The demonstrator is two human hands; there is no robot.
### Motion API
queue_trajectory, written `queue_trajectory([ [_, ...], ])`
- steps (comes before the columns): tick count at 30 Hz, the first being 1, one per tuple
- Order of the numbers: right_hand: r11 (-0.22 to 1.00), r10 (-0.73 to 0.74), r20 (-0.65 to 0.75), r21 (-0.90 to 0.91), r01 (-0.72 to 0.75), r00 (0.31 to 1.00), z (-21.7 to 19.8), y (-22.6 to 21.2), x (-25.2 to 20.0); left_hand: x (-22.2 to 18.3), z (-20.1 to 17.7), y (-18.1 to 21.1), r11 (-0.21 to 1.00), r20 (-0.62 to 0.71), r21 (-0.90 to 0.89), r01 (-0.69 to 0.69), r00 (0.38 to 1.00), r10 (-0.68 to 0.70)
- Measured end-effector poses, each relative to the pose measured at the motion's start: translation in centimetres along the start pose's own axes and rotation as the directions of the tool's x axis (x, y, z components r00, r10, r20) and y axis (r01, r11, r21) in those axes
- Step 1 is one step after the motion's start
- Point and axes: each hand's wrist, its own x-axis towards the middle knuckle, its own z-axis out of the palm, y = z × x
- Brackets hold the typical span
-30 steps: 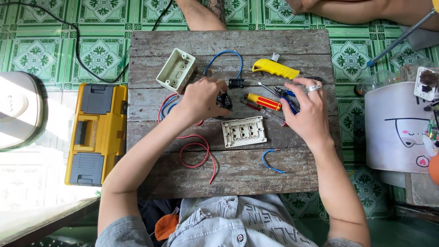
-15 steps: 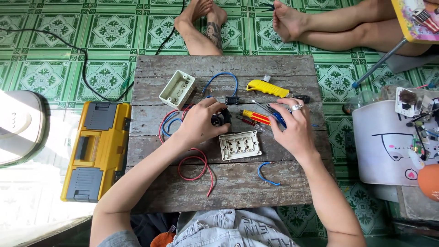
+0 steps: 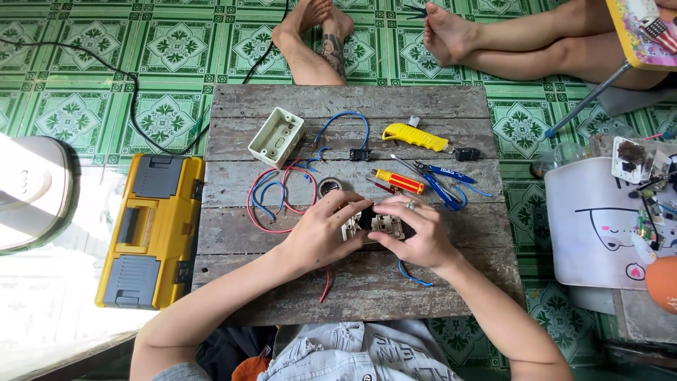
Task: Connecting electrical wires to a switch assembly using pliers and a screwdriver
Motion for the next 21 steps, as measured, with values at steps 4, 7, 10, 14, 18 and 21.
queue_trajectory([
  [4,0.99,0.1,-0.074,0.106,-0.092,0.992,0.5,-0.3,-0.4,0.1,0.6,0.1,0.998,-0.075,0.031,-0.046,0.996,0.048],
  [7,0.981,0.18,-0.148,0.095,-0.167,0.972,1.0,-0.4,-0.5,0.5,0.6,0.4,0.985,-0.211,0.078,-0.154,0.963,0.168],
  [10,0.978,0.19,-0.147,0.111,-0.175,0.971,1.2,-0.8,-0.2,0.3,1.1,-0.2,0.965,-0.256,0.149,-0.214,0.934,0.247],
  [14,0.96,0.245,-0.176,0.182,-0.213,0.953,1.5,-0.5,-0.5,0.2,1.5,-0.2,0.943,-0.254,0.218,-0.252,0.918,0.304],
  [18,0.994,0.054,-0.279,-0.077,-0.078,0.959,1.0,-0.5,-0.3,0.9,0.8,0.4,0.96,-0.222,0.137,-0.246,0.937,0.272],
  [21,0.991,-0.05,-0.293,-0.137,0.01,0.955,0.7,1.2,-1.1,1.2,0.3,0.6,0.984,-0.191,0.067,-0.166,0.966,0.176],
])
